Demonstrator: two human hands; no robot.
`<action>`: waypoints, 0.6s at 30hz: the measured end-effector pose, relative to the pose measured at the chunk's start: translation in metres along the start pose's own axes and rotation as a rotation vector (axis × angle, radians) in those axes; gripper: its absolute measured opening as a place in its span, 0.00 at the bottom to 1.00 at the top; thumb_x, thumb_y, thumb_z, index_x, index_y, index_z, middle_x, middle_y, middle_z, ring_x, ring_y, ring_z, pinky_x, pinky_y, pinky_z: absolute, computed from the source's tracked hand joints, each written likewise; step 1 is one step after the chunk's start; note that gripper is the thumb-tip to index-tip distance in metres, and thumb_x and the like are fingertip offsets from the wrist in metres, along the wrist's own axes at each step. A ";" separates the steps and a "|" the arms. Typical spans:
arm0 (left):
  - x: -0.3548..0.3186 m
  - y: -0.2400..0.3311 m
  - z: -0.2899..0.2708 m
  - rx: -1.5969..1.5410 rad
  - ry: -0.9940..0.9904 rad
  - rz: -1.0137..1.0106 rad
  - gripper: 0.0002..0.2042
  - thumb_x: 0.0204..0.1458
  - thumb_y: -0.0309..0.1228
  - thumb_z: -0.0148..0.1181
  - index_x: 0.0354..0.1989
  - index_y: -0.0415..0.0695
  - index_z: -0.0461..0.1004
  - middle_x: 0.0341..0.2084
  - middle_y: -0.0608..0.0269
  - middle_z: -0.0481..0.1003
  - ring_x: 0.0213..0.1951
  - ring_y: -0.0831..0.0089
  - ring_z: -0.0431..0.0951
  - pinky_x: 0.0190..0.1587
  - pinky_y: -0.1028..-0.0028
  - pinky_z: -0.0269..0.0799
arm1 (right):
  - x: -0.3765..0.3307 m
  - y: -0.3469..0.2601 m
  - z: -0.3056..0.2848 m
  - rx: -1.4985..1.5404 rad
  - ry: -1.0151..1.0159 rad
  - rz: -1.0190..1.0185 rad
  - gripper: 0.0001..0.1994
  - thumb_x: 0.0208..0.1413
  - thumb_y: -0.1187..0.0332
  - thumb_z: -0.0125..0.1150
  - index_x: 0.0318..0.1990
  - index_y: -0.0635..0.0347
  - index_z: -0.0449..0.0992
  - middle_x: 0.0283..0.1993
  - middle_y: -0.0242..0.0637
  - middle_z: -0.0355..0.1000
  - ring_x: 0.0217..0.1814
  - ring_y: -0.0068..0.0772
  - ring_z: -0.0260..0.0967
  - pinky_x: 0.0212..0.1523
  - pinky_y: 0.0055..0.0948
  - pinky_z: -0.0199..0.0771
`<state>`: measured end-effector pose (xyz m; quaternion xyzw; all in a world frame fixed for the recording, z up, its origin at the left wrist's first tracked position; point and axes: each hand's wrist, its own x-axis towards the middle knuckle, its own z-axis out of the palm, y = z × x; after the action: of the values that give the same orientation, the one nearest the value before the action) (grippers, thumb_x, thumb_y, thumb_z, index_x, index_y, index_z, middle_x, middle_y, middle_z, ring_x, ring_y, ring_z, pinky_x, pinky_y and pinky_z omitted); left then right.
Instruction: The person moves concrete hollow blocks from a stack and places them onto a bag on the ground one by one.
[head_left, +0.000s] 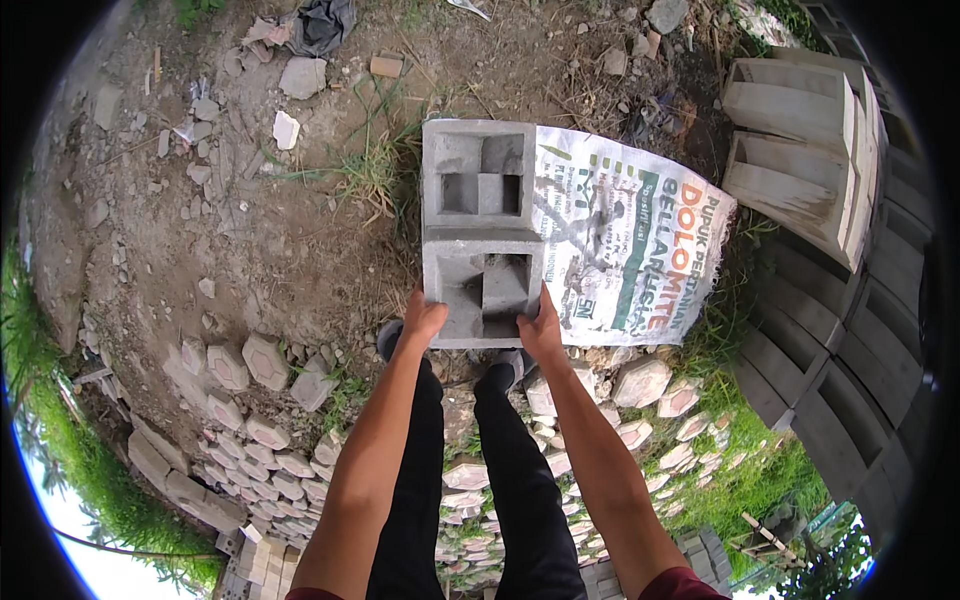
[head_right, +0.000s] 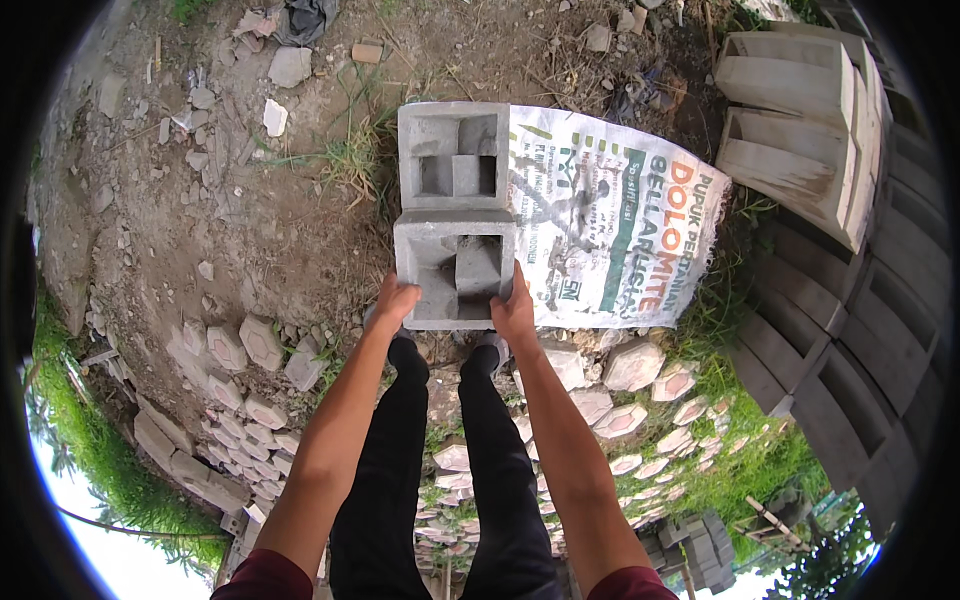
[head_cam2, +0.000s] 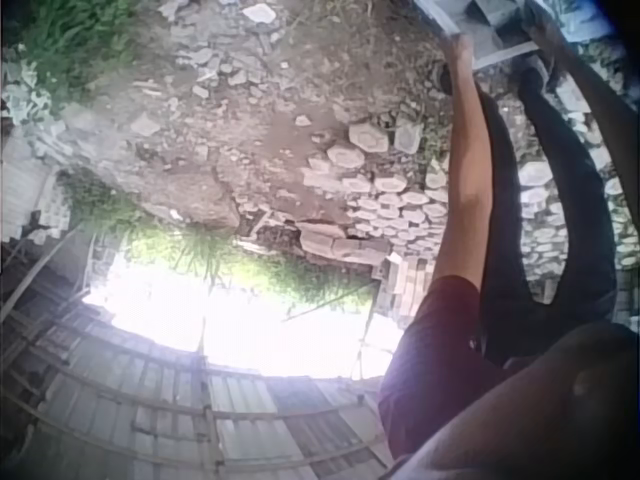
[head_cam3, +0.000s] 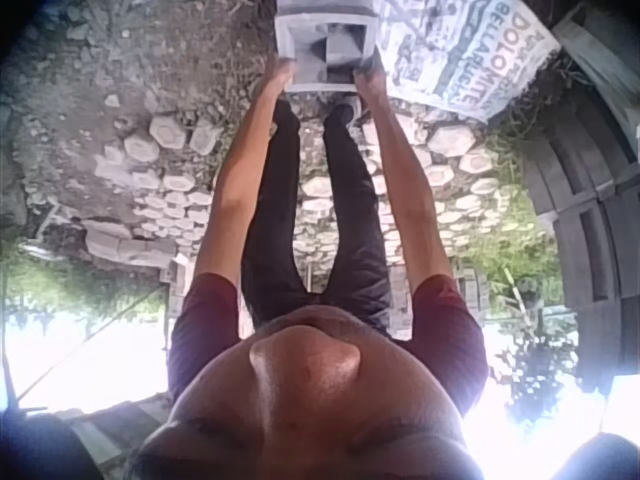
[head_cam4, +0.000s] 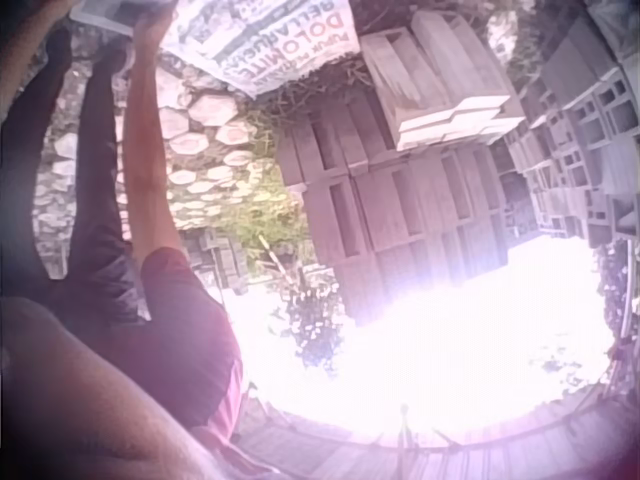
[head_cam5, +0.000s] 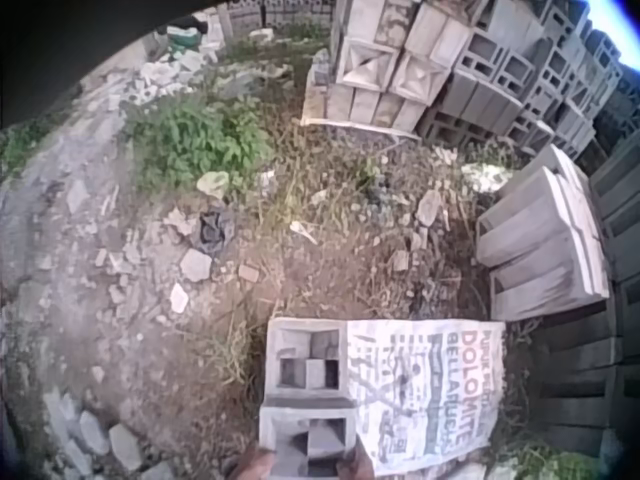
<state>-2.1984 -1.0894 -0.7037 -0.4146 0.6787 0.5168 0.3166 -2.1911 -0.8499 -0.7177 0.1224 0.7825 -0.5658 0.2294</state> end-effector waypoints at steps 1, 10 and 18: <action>0.000 0.000 0.001 0.007 -0.003 0.000 0.32 0.40 0.20 0.48 0.61 0.42 0.61 0.48 0.45 0.74 0.52 0.54 0.73 0.52 0.68 0.67 | -0.001 -0.002 -0.001 -0.027 -0.002 -0.005 0.38 0.43 0.81 0.51 0.67 0.67 0.50 0.58 0.57 0.60 0.62 0.49 0.59 0.61 0.34 0.59; -0.005 0.017 0.002 0.013 -0.086 -0.021 0.33 0.40 0.20 0.52 0.62 0.41 0.59 0.50 0.46 0.73 0.52 0.56 0.73 0.52 0.67 0.67 | 0.002 -0.017 -0.011 0.064 -0.064 0.086 0.35 0.49 0.78 0.54 0.66 0.74 0.48 0.60 0.51 0.62 0.66 0.40 0.56 0.64 0.28 0.53; 0.007 -0.022 -0.014 -0.279 -0.115 0.195 0.38 0.57 0.56 0.46 0.68 0.42 0.50 0.66 0.49 0.54 0.66 0.59 0.56 0.64 0.65 0.52 | 0.034 -0.018 -0.026 0.363 -0.141 0.481 0.45 0.58 0.31 0.31 0.70 0.61 0.44 0.73 0.47 0.44 0.73 0.38 0.43 0.68 0.45 0.43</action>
<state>-2.1821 -1.1068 -0.7158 -0.3564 0.6182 0.6572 0.2428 -2.2348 -0.8335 -0.7130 0.3036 0.5993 -0.6327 0.3851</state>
